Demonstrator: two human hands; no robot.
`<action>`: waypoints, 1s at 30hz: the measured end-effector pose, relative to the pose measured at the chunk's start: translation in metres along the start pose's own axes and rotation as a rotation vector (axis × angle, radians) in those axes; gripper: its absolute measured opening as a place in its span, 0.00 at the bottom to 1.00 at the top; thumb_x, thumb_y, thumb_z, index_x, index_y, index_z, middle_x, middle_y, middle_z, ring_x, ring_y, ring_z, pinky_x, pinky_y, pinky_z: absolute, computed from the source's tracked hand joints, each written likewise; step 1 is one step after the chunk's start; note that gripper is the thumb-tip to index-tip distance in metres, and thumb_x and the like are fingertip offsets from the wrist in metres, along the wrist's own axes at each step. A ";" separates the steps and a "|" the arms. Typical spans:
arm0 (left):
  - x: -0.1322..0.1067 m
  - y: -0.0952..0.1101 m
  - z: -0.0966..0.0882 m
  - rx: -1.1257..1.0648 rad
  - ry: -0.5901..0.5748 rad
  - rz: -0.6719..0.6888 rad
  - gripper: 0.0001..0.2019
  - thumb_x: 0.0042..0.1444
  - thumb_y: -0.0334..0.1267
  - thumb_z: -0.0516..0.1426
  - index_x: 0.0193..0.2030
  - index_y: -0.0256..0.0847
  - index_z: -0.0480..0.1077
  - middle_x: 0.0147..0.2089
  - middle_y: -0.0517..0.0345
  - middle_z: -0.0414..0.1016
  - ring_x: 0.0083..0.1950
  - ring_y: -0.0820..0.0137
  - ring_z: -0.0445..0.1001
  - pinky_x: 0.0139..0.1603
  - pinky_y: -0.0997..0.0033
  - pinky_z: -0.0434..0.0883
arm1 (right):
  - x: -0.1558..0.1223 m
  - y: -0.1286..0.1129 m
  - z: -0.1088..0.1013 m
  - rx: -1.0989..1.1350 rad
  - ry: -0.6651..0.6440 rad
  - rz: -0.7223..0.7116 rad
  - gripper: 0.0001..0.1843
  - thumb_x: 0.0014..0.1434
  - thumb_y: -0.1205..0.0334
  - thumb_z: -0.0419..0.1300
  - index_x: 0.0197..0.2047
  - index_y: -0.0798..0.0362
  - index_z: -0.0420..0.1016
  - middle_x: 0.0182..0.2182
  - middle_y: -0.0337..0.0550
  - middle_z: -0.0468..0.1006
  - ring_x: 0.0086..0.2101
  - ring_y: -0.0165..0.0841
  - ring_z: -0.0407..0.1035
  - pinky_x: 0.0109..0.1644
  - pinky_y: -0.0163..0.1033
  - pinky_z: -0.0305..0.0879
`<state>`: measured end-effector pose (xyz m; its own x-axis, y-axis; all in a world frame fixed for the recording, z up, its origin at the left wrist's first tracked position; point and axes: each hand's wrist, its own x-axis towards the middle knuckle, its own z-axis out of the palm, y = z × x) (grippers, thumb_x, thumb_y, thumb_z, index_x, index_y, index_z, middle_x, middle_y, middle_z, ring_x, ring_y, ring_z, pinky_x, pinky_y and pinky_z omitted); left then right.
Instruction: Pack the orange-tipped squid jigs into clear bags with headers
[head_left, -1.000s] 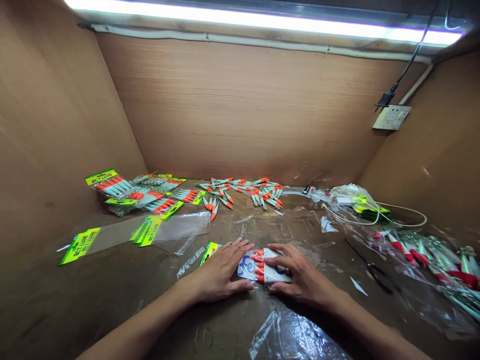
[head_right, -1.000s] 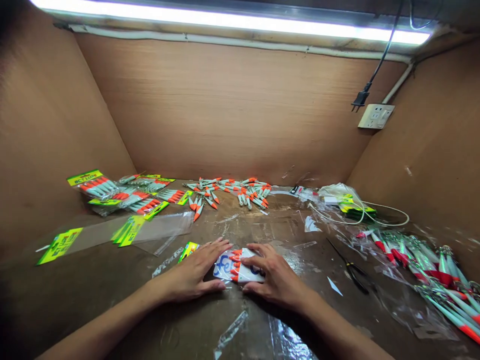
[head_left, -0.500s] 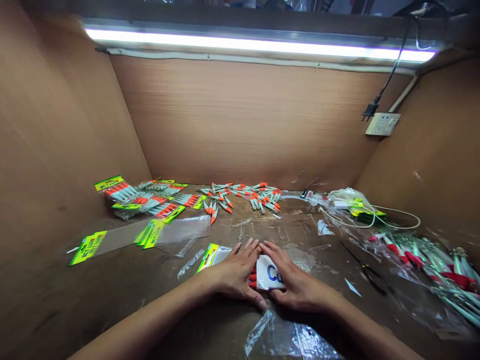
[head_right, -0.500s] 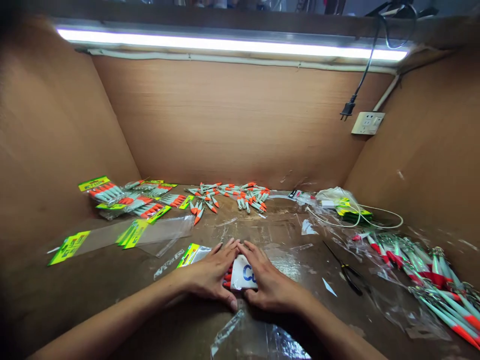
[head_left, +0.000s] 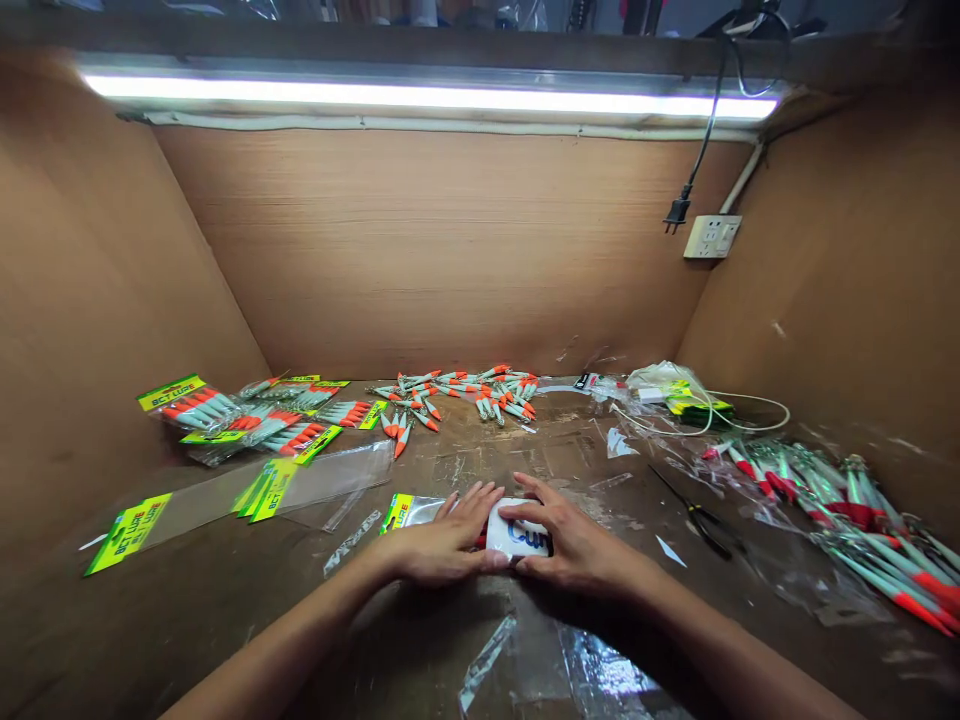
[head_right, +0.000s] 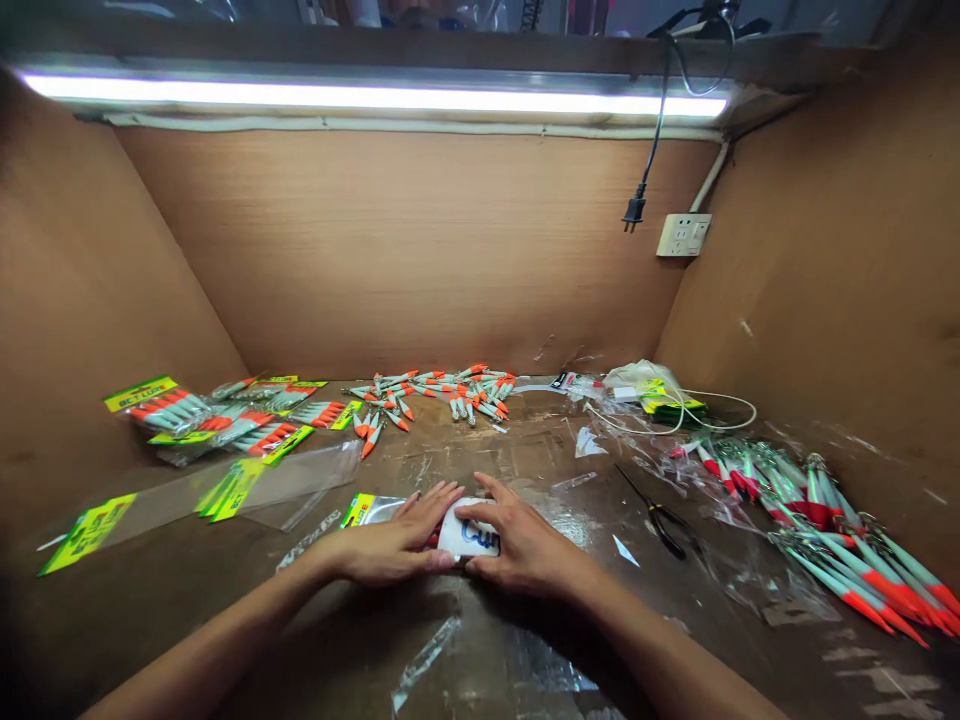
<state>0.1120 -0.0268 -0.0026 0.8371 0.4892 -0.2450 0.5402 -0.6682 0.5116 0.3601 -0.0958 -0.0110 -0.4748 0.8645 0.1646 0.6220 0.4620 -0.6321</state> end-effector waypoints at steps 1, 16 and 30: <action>0.000 -0.001 -0.004 -0.013 0.007 0.004 0.44 0.62 0.64 0.49 0.76 0.44 0.34 0.77 0.44 0.31 0.76 0.50 0.33 0.73 0.40 0.39 | 0.000 0.000 -0.001 -0.005 0.005 0.011 0.39 0.53 0.56 0.68 0.67 0.47 0.64 0.71 0.55 0.49 0.69 0.46 0.47 0.69 0.52 0.51; 0.027 0.005 0.000 0.040 0.112 0.032 0.62 0.40 0.65 0.66 0.75 0.42 0.41 0.76 0.39 0.40 0.75 0.40 0.34 0.71 0.37 0.41 | 0.003 -0.003 -0.005 0.014 0.081 -0.127 0.24 0.53 0.57 0.69 0.55 0.44 0.78 0.67 0.44 0.60 0.62 0.42 0.62 0.66 0.46 0.58; -0.001 0.021 -0.056 -0.353 0.701 0.118 0.38 0.49 0.61 0.63 0.62 0.41 0.62 0.50 0.50 0.73 0.43 0.59 0.73 0.44 0.61 0.70 | -0.004 -0.014 -0.026 0.070 0.512 -0.057 0.35 0.63 0.54 0.61 0.70 0.45 0.54 0.63 0.49 0.63 0.59 0.43 0.63 0.64 0.50 0.60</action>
<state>0.1176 -0.0100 0.0542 0.5743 0.7436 0.3424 0.2935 -0.5774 0.7618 0.3690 -0.1005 0.0168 -0.1305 0.8323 0.5387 0.5524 0.5123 -0.6576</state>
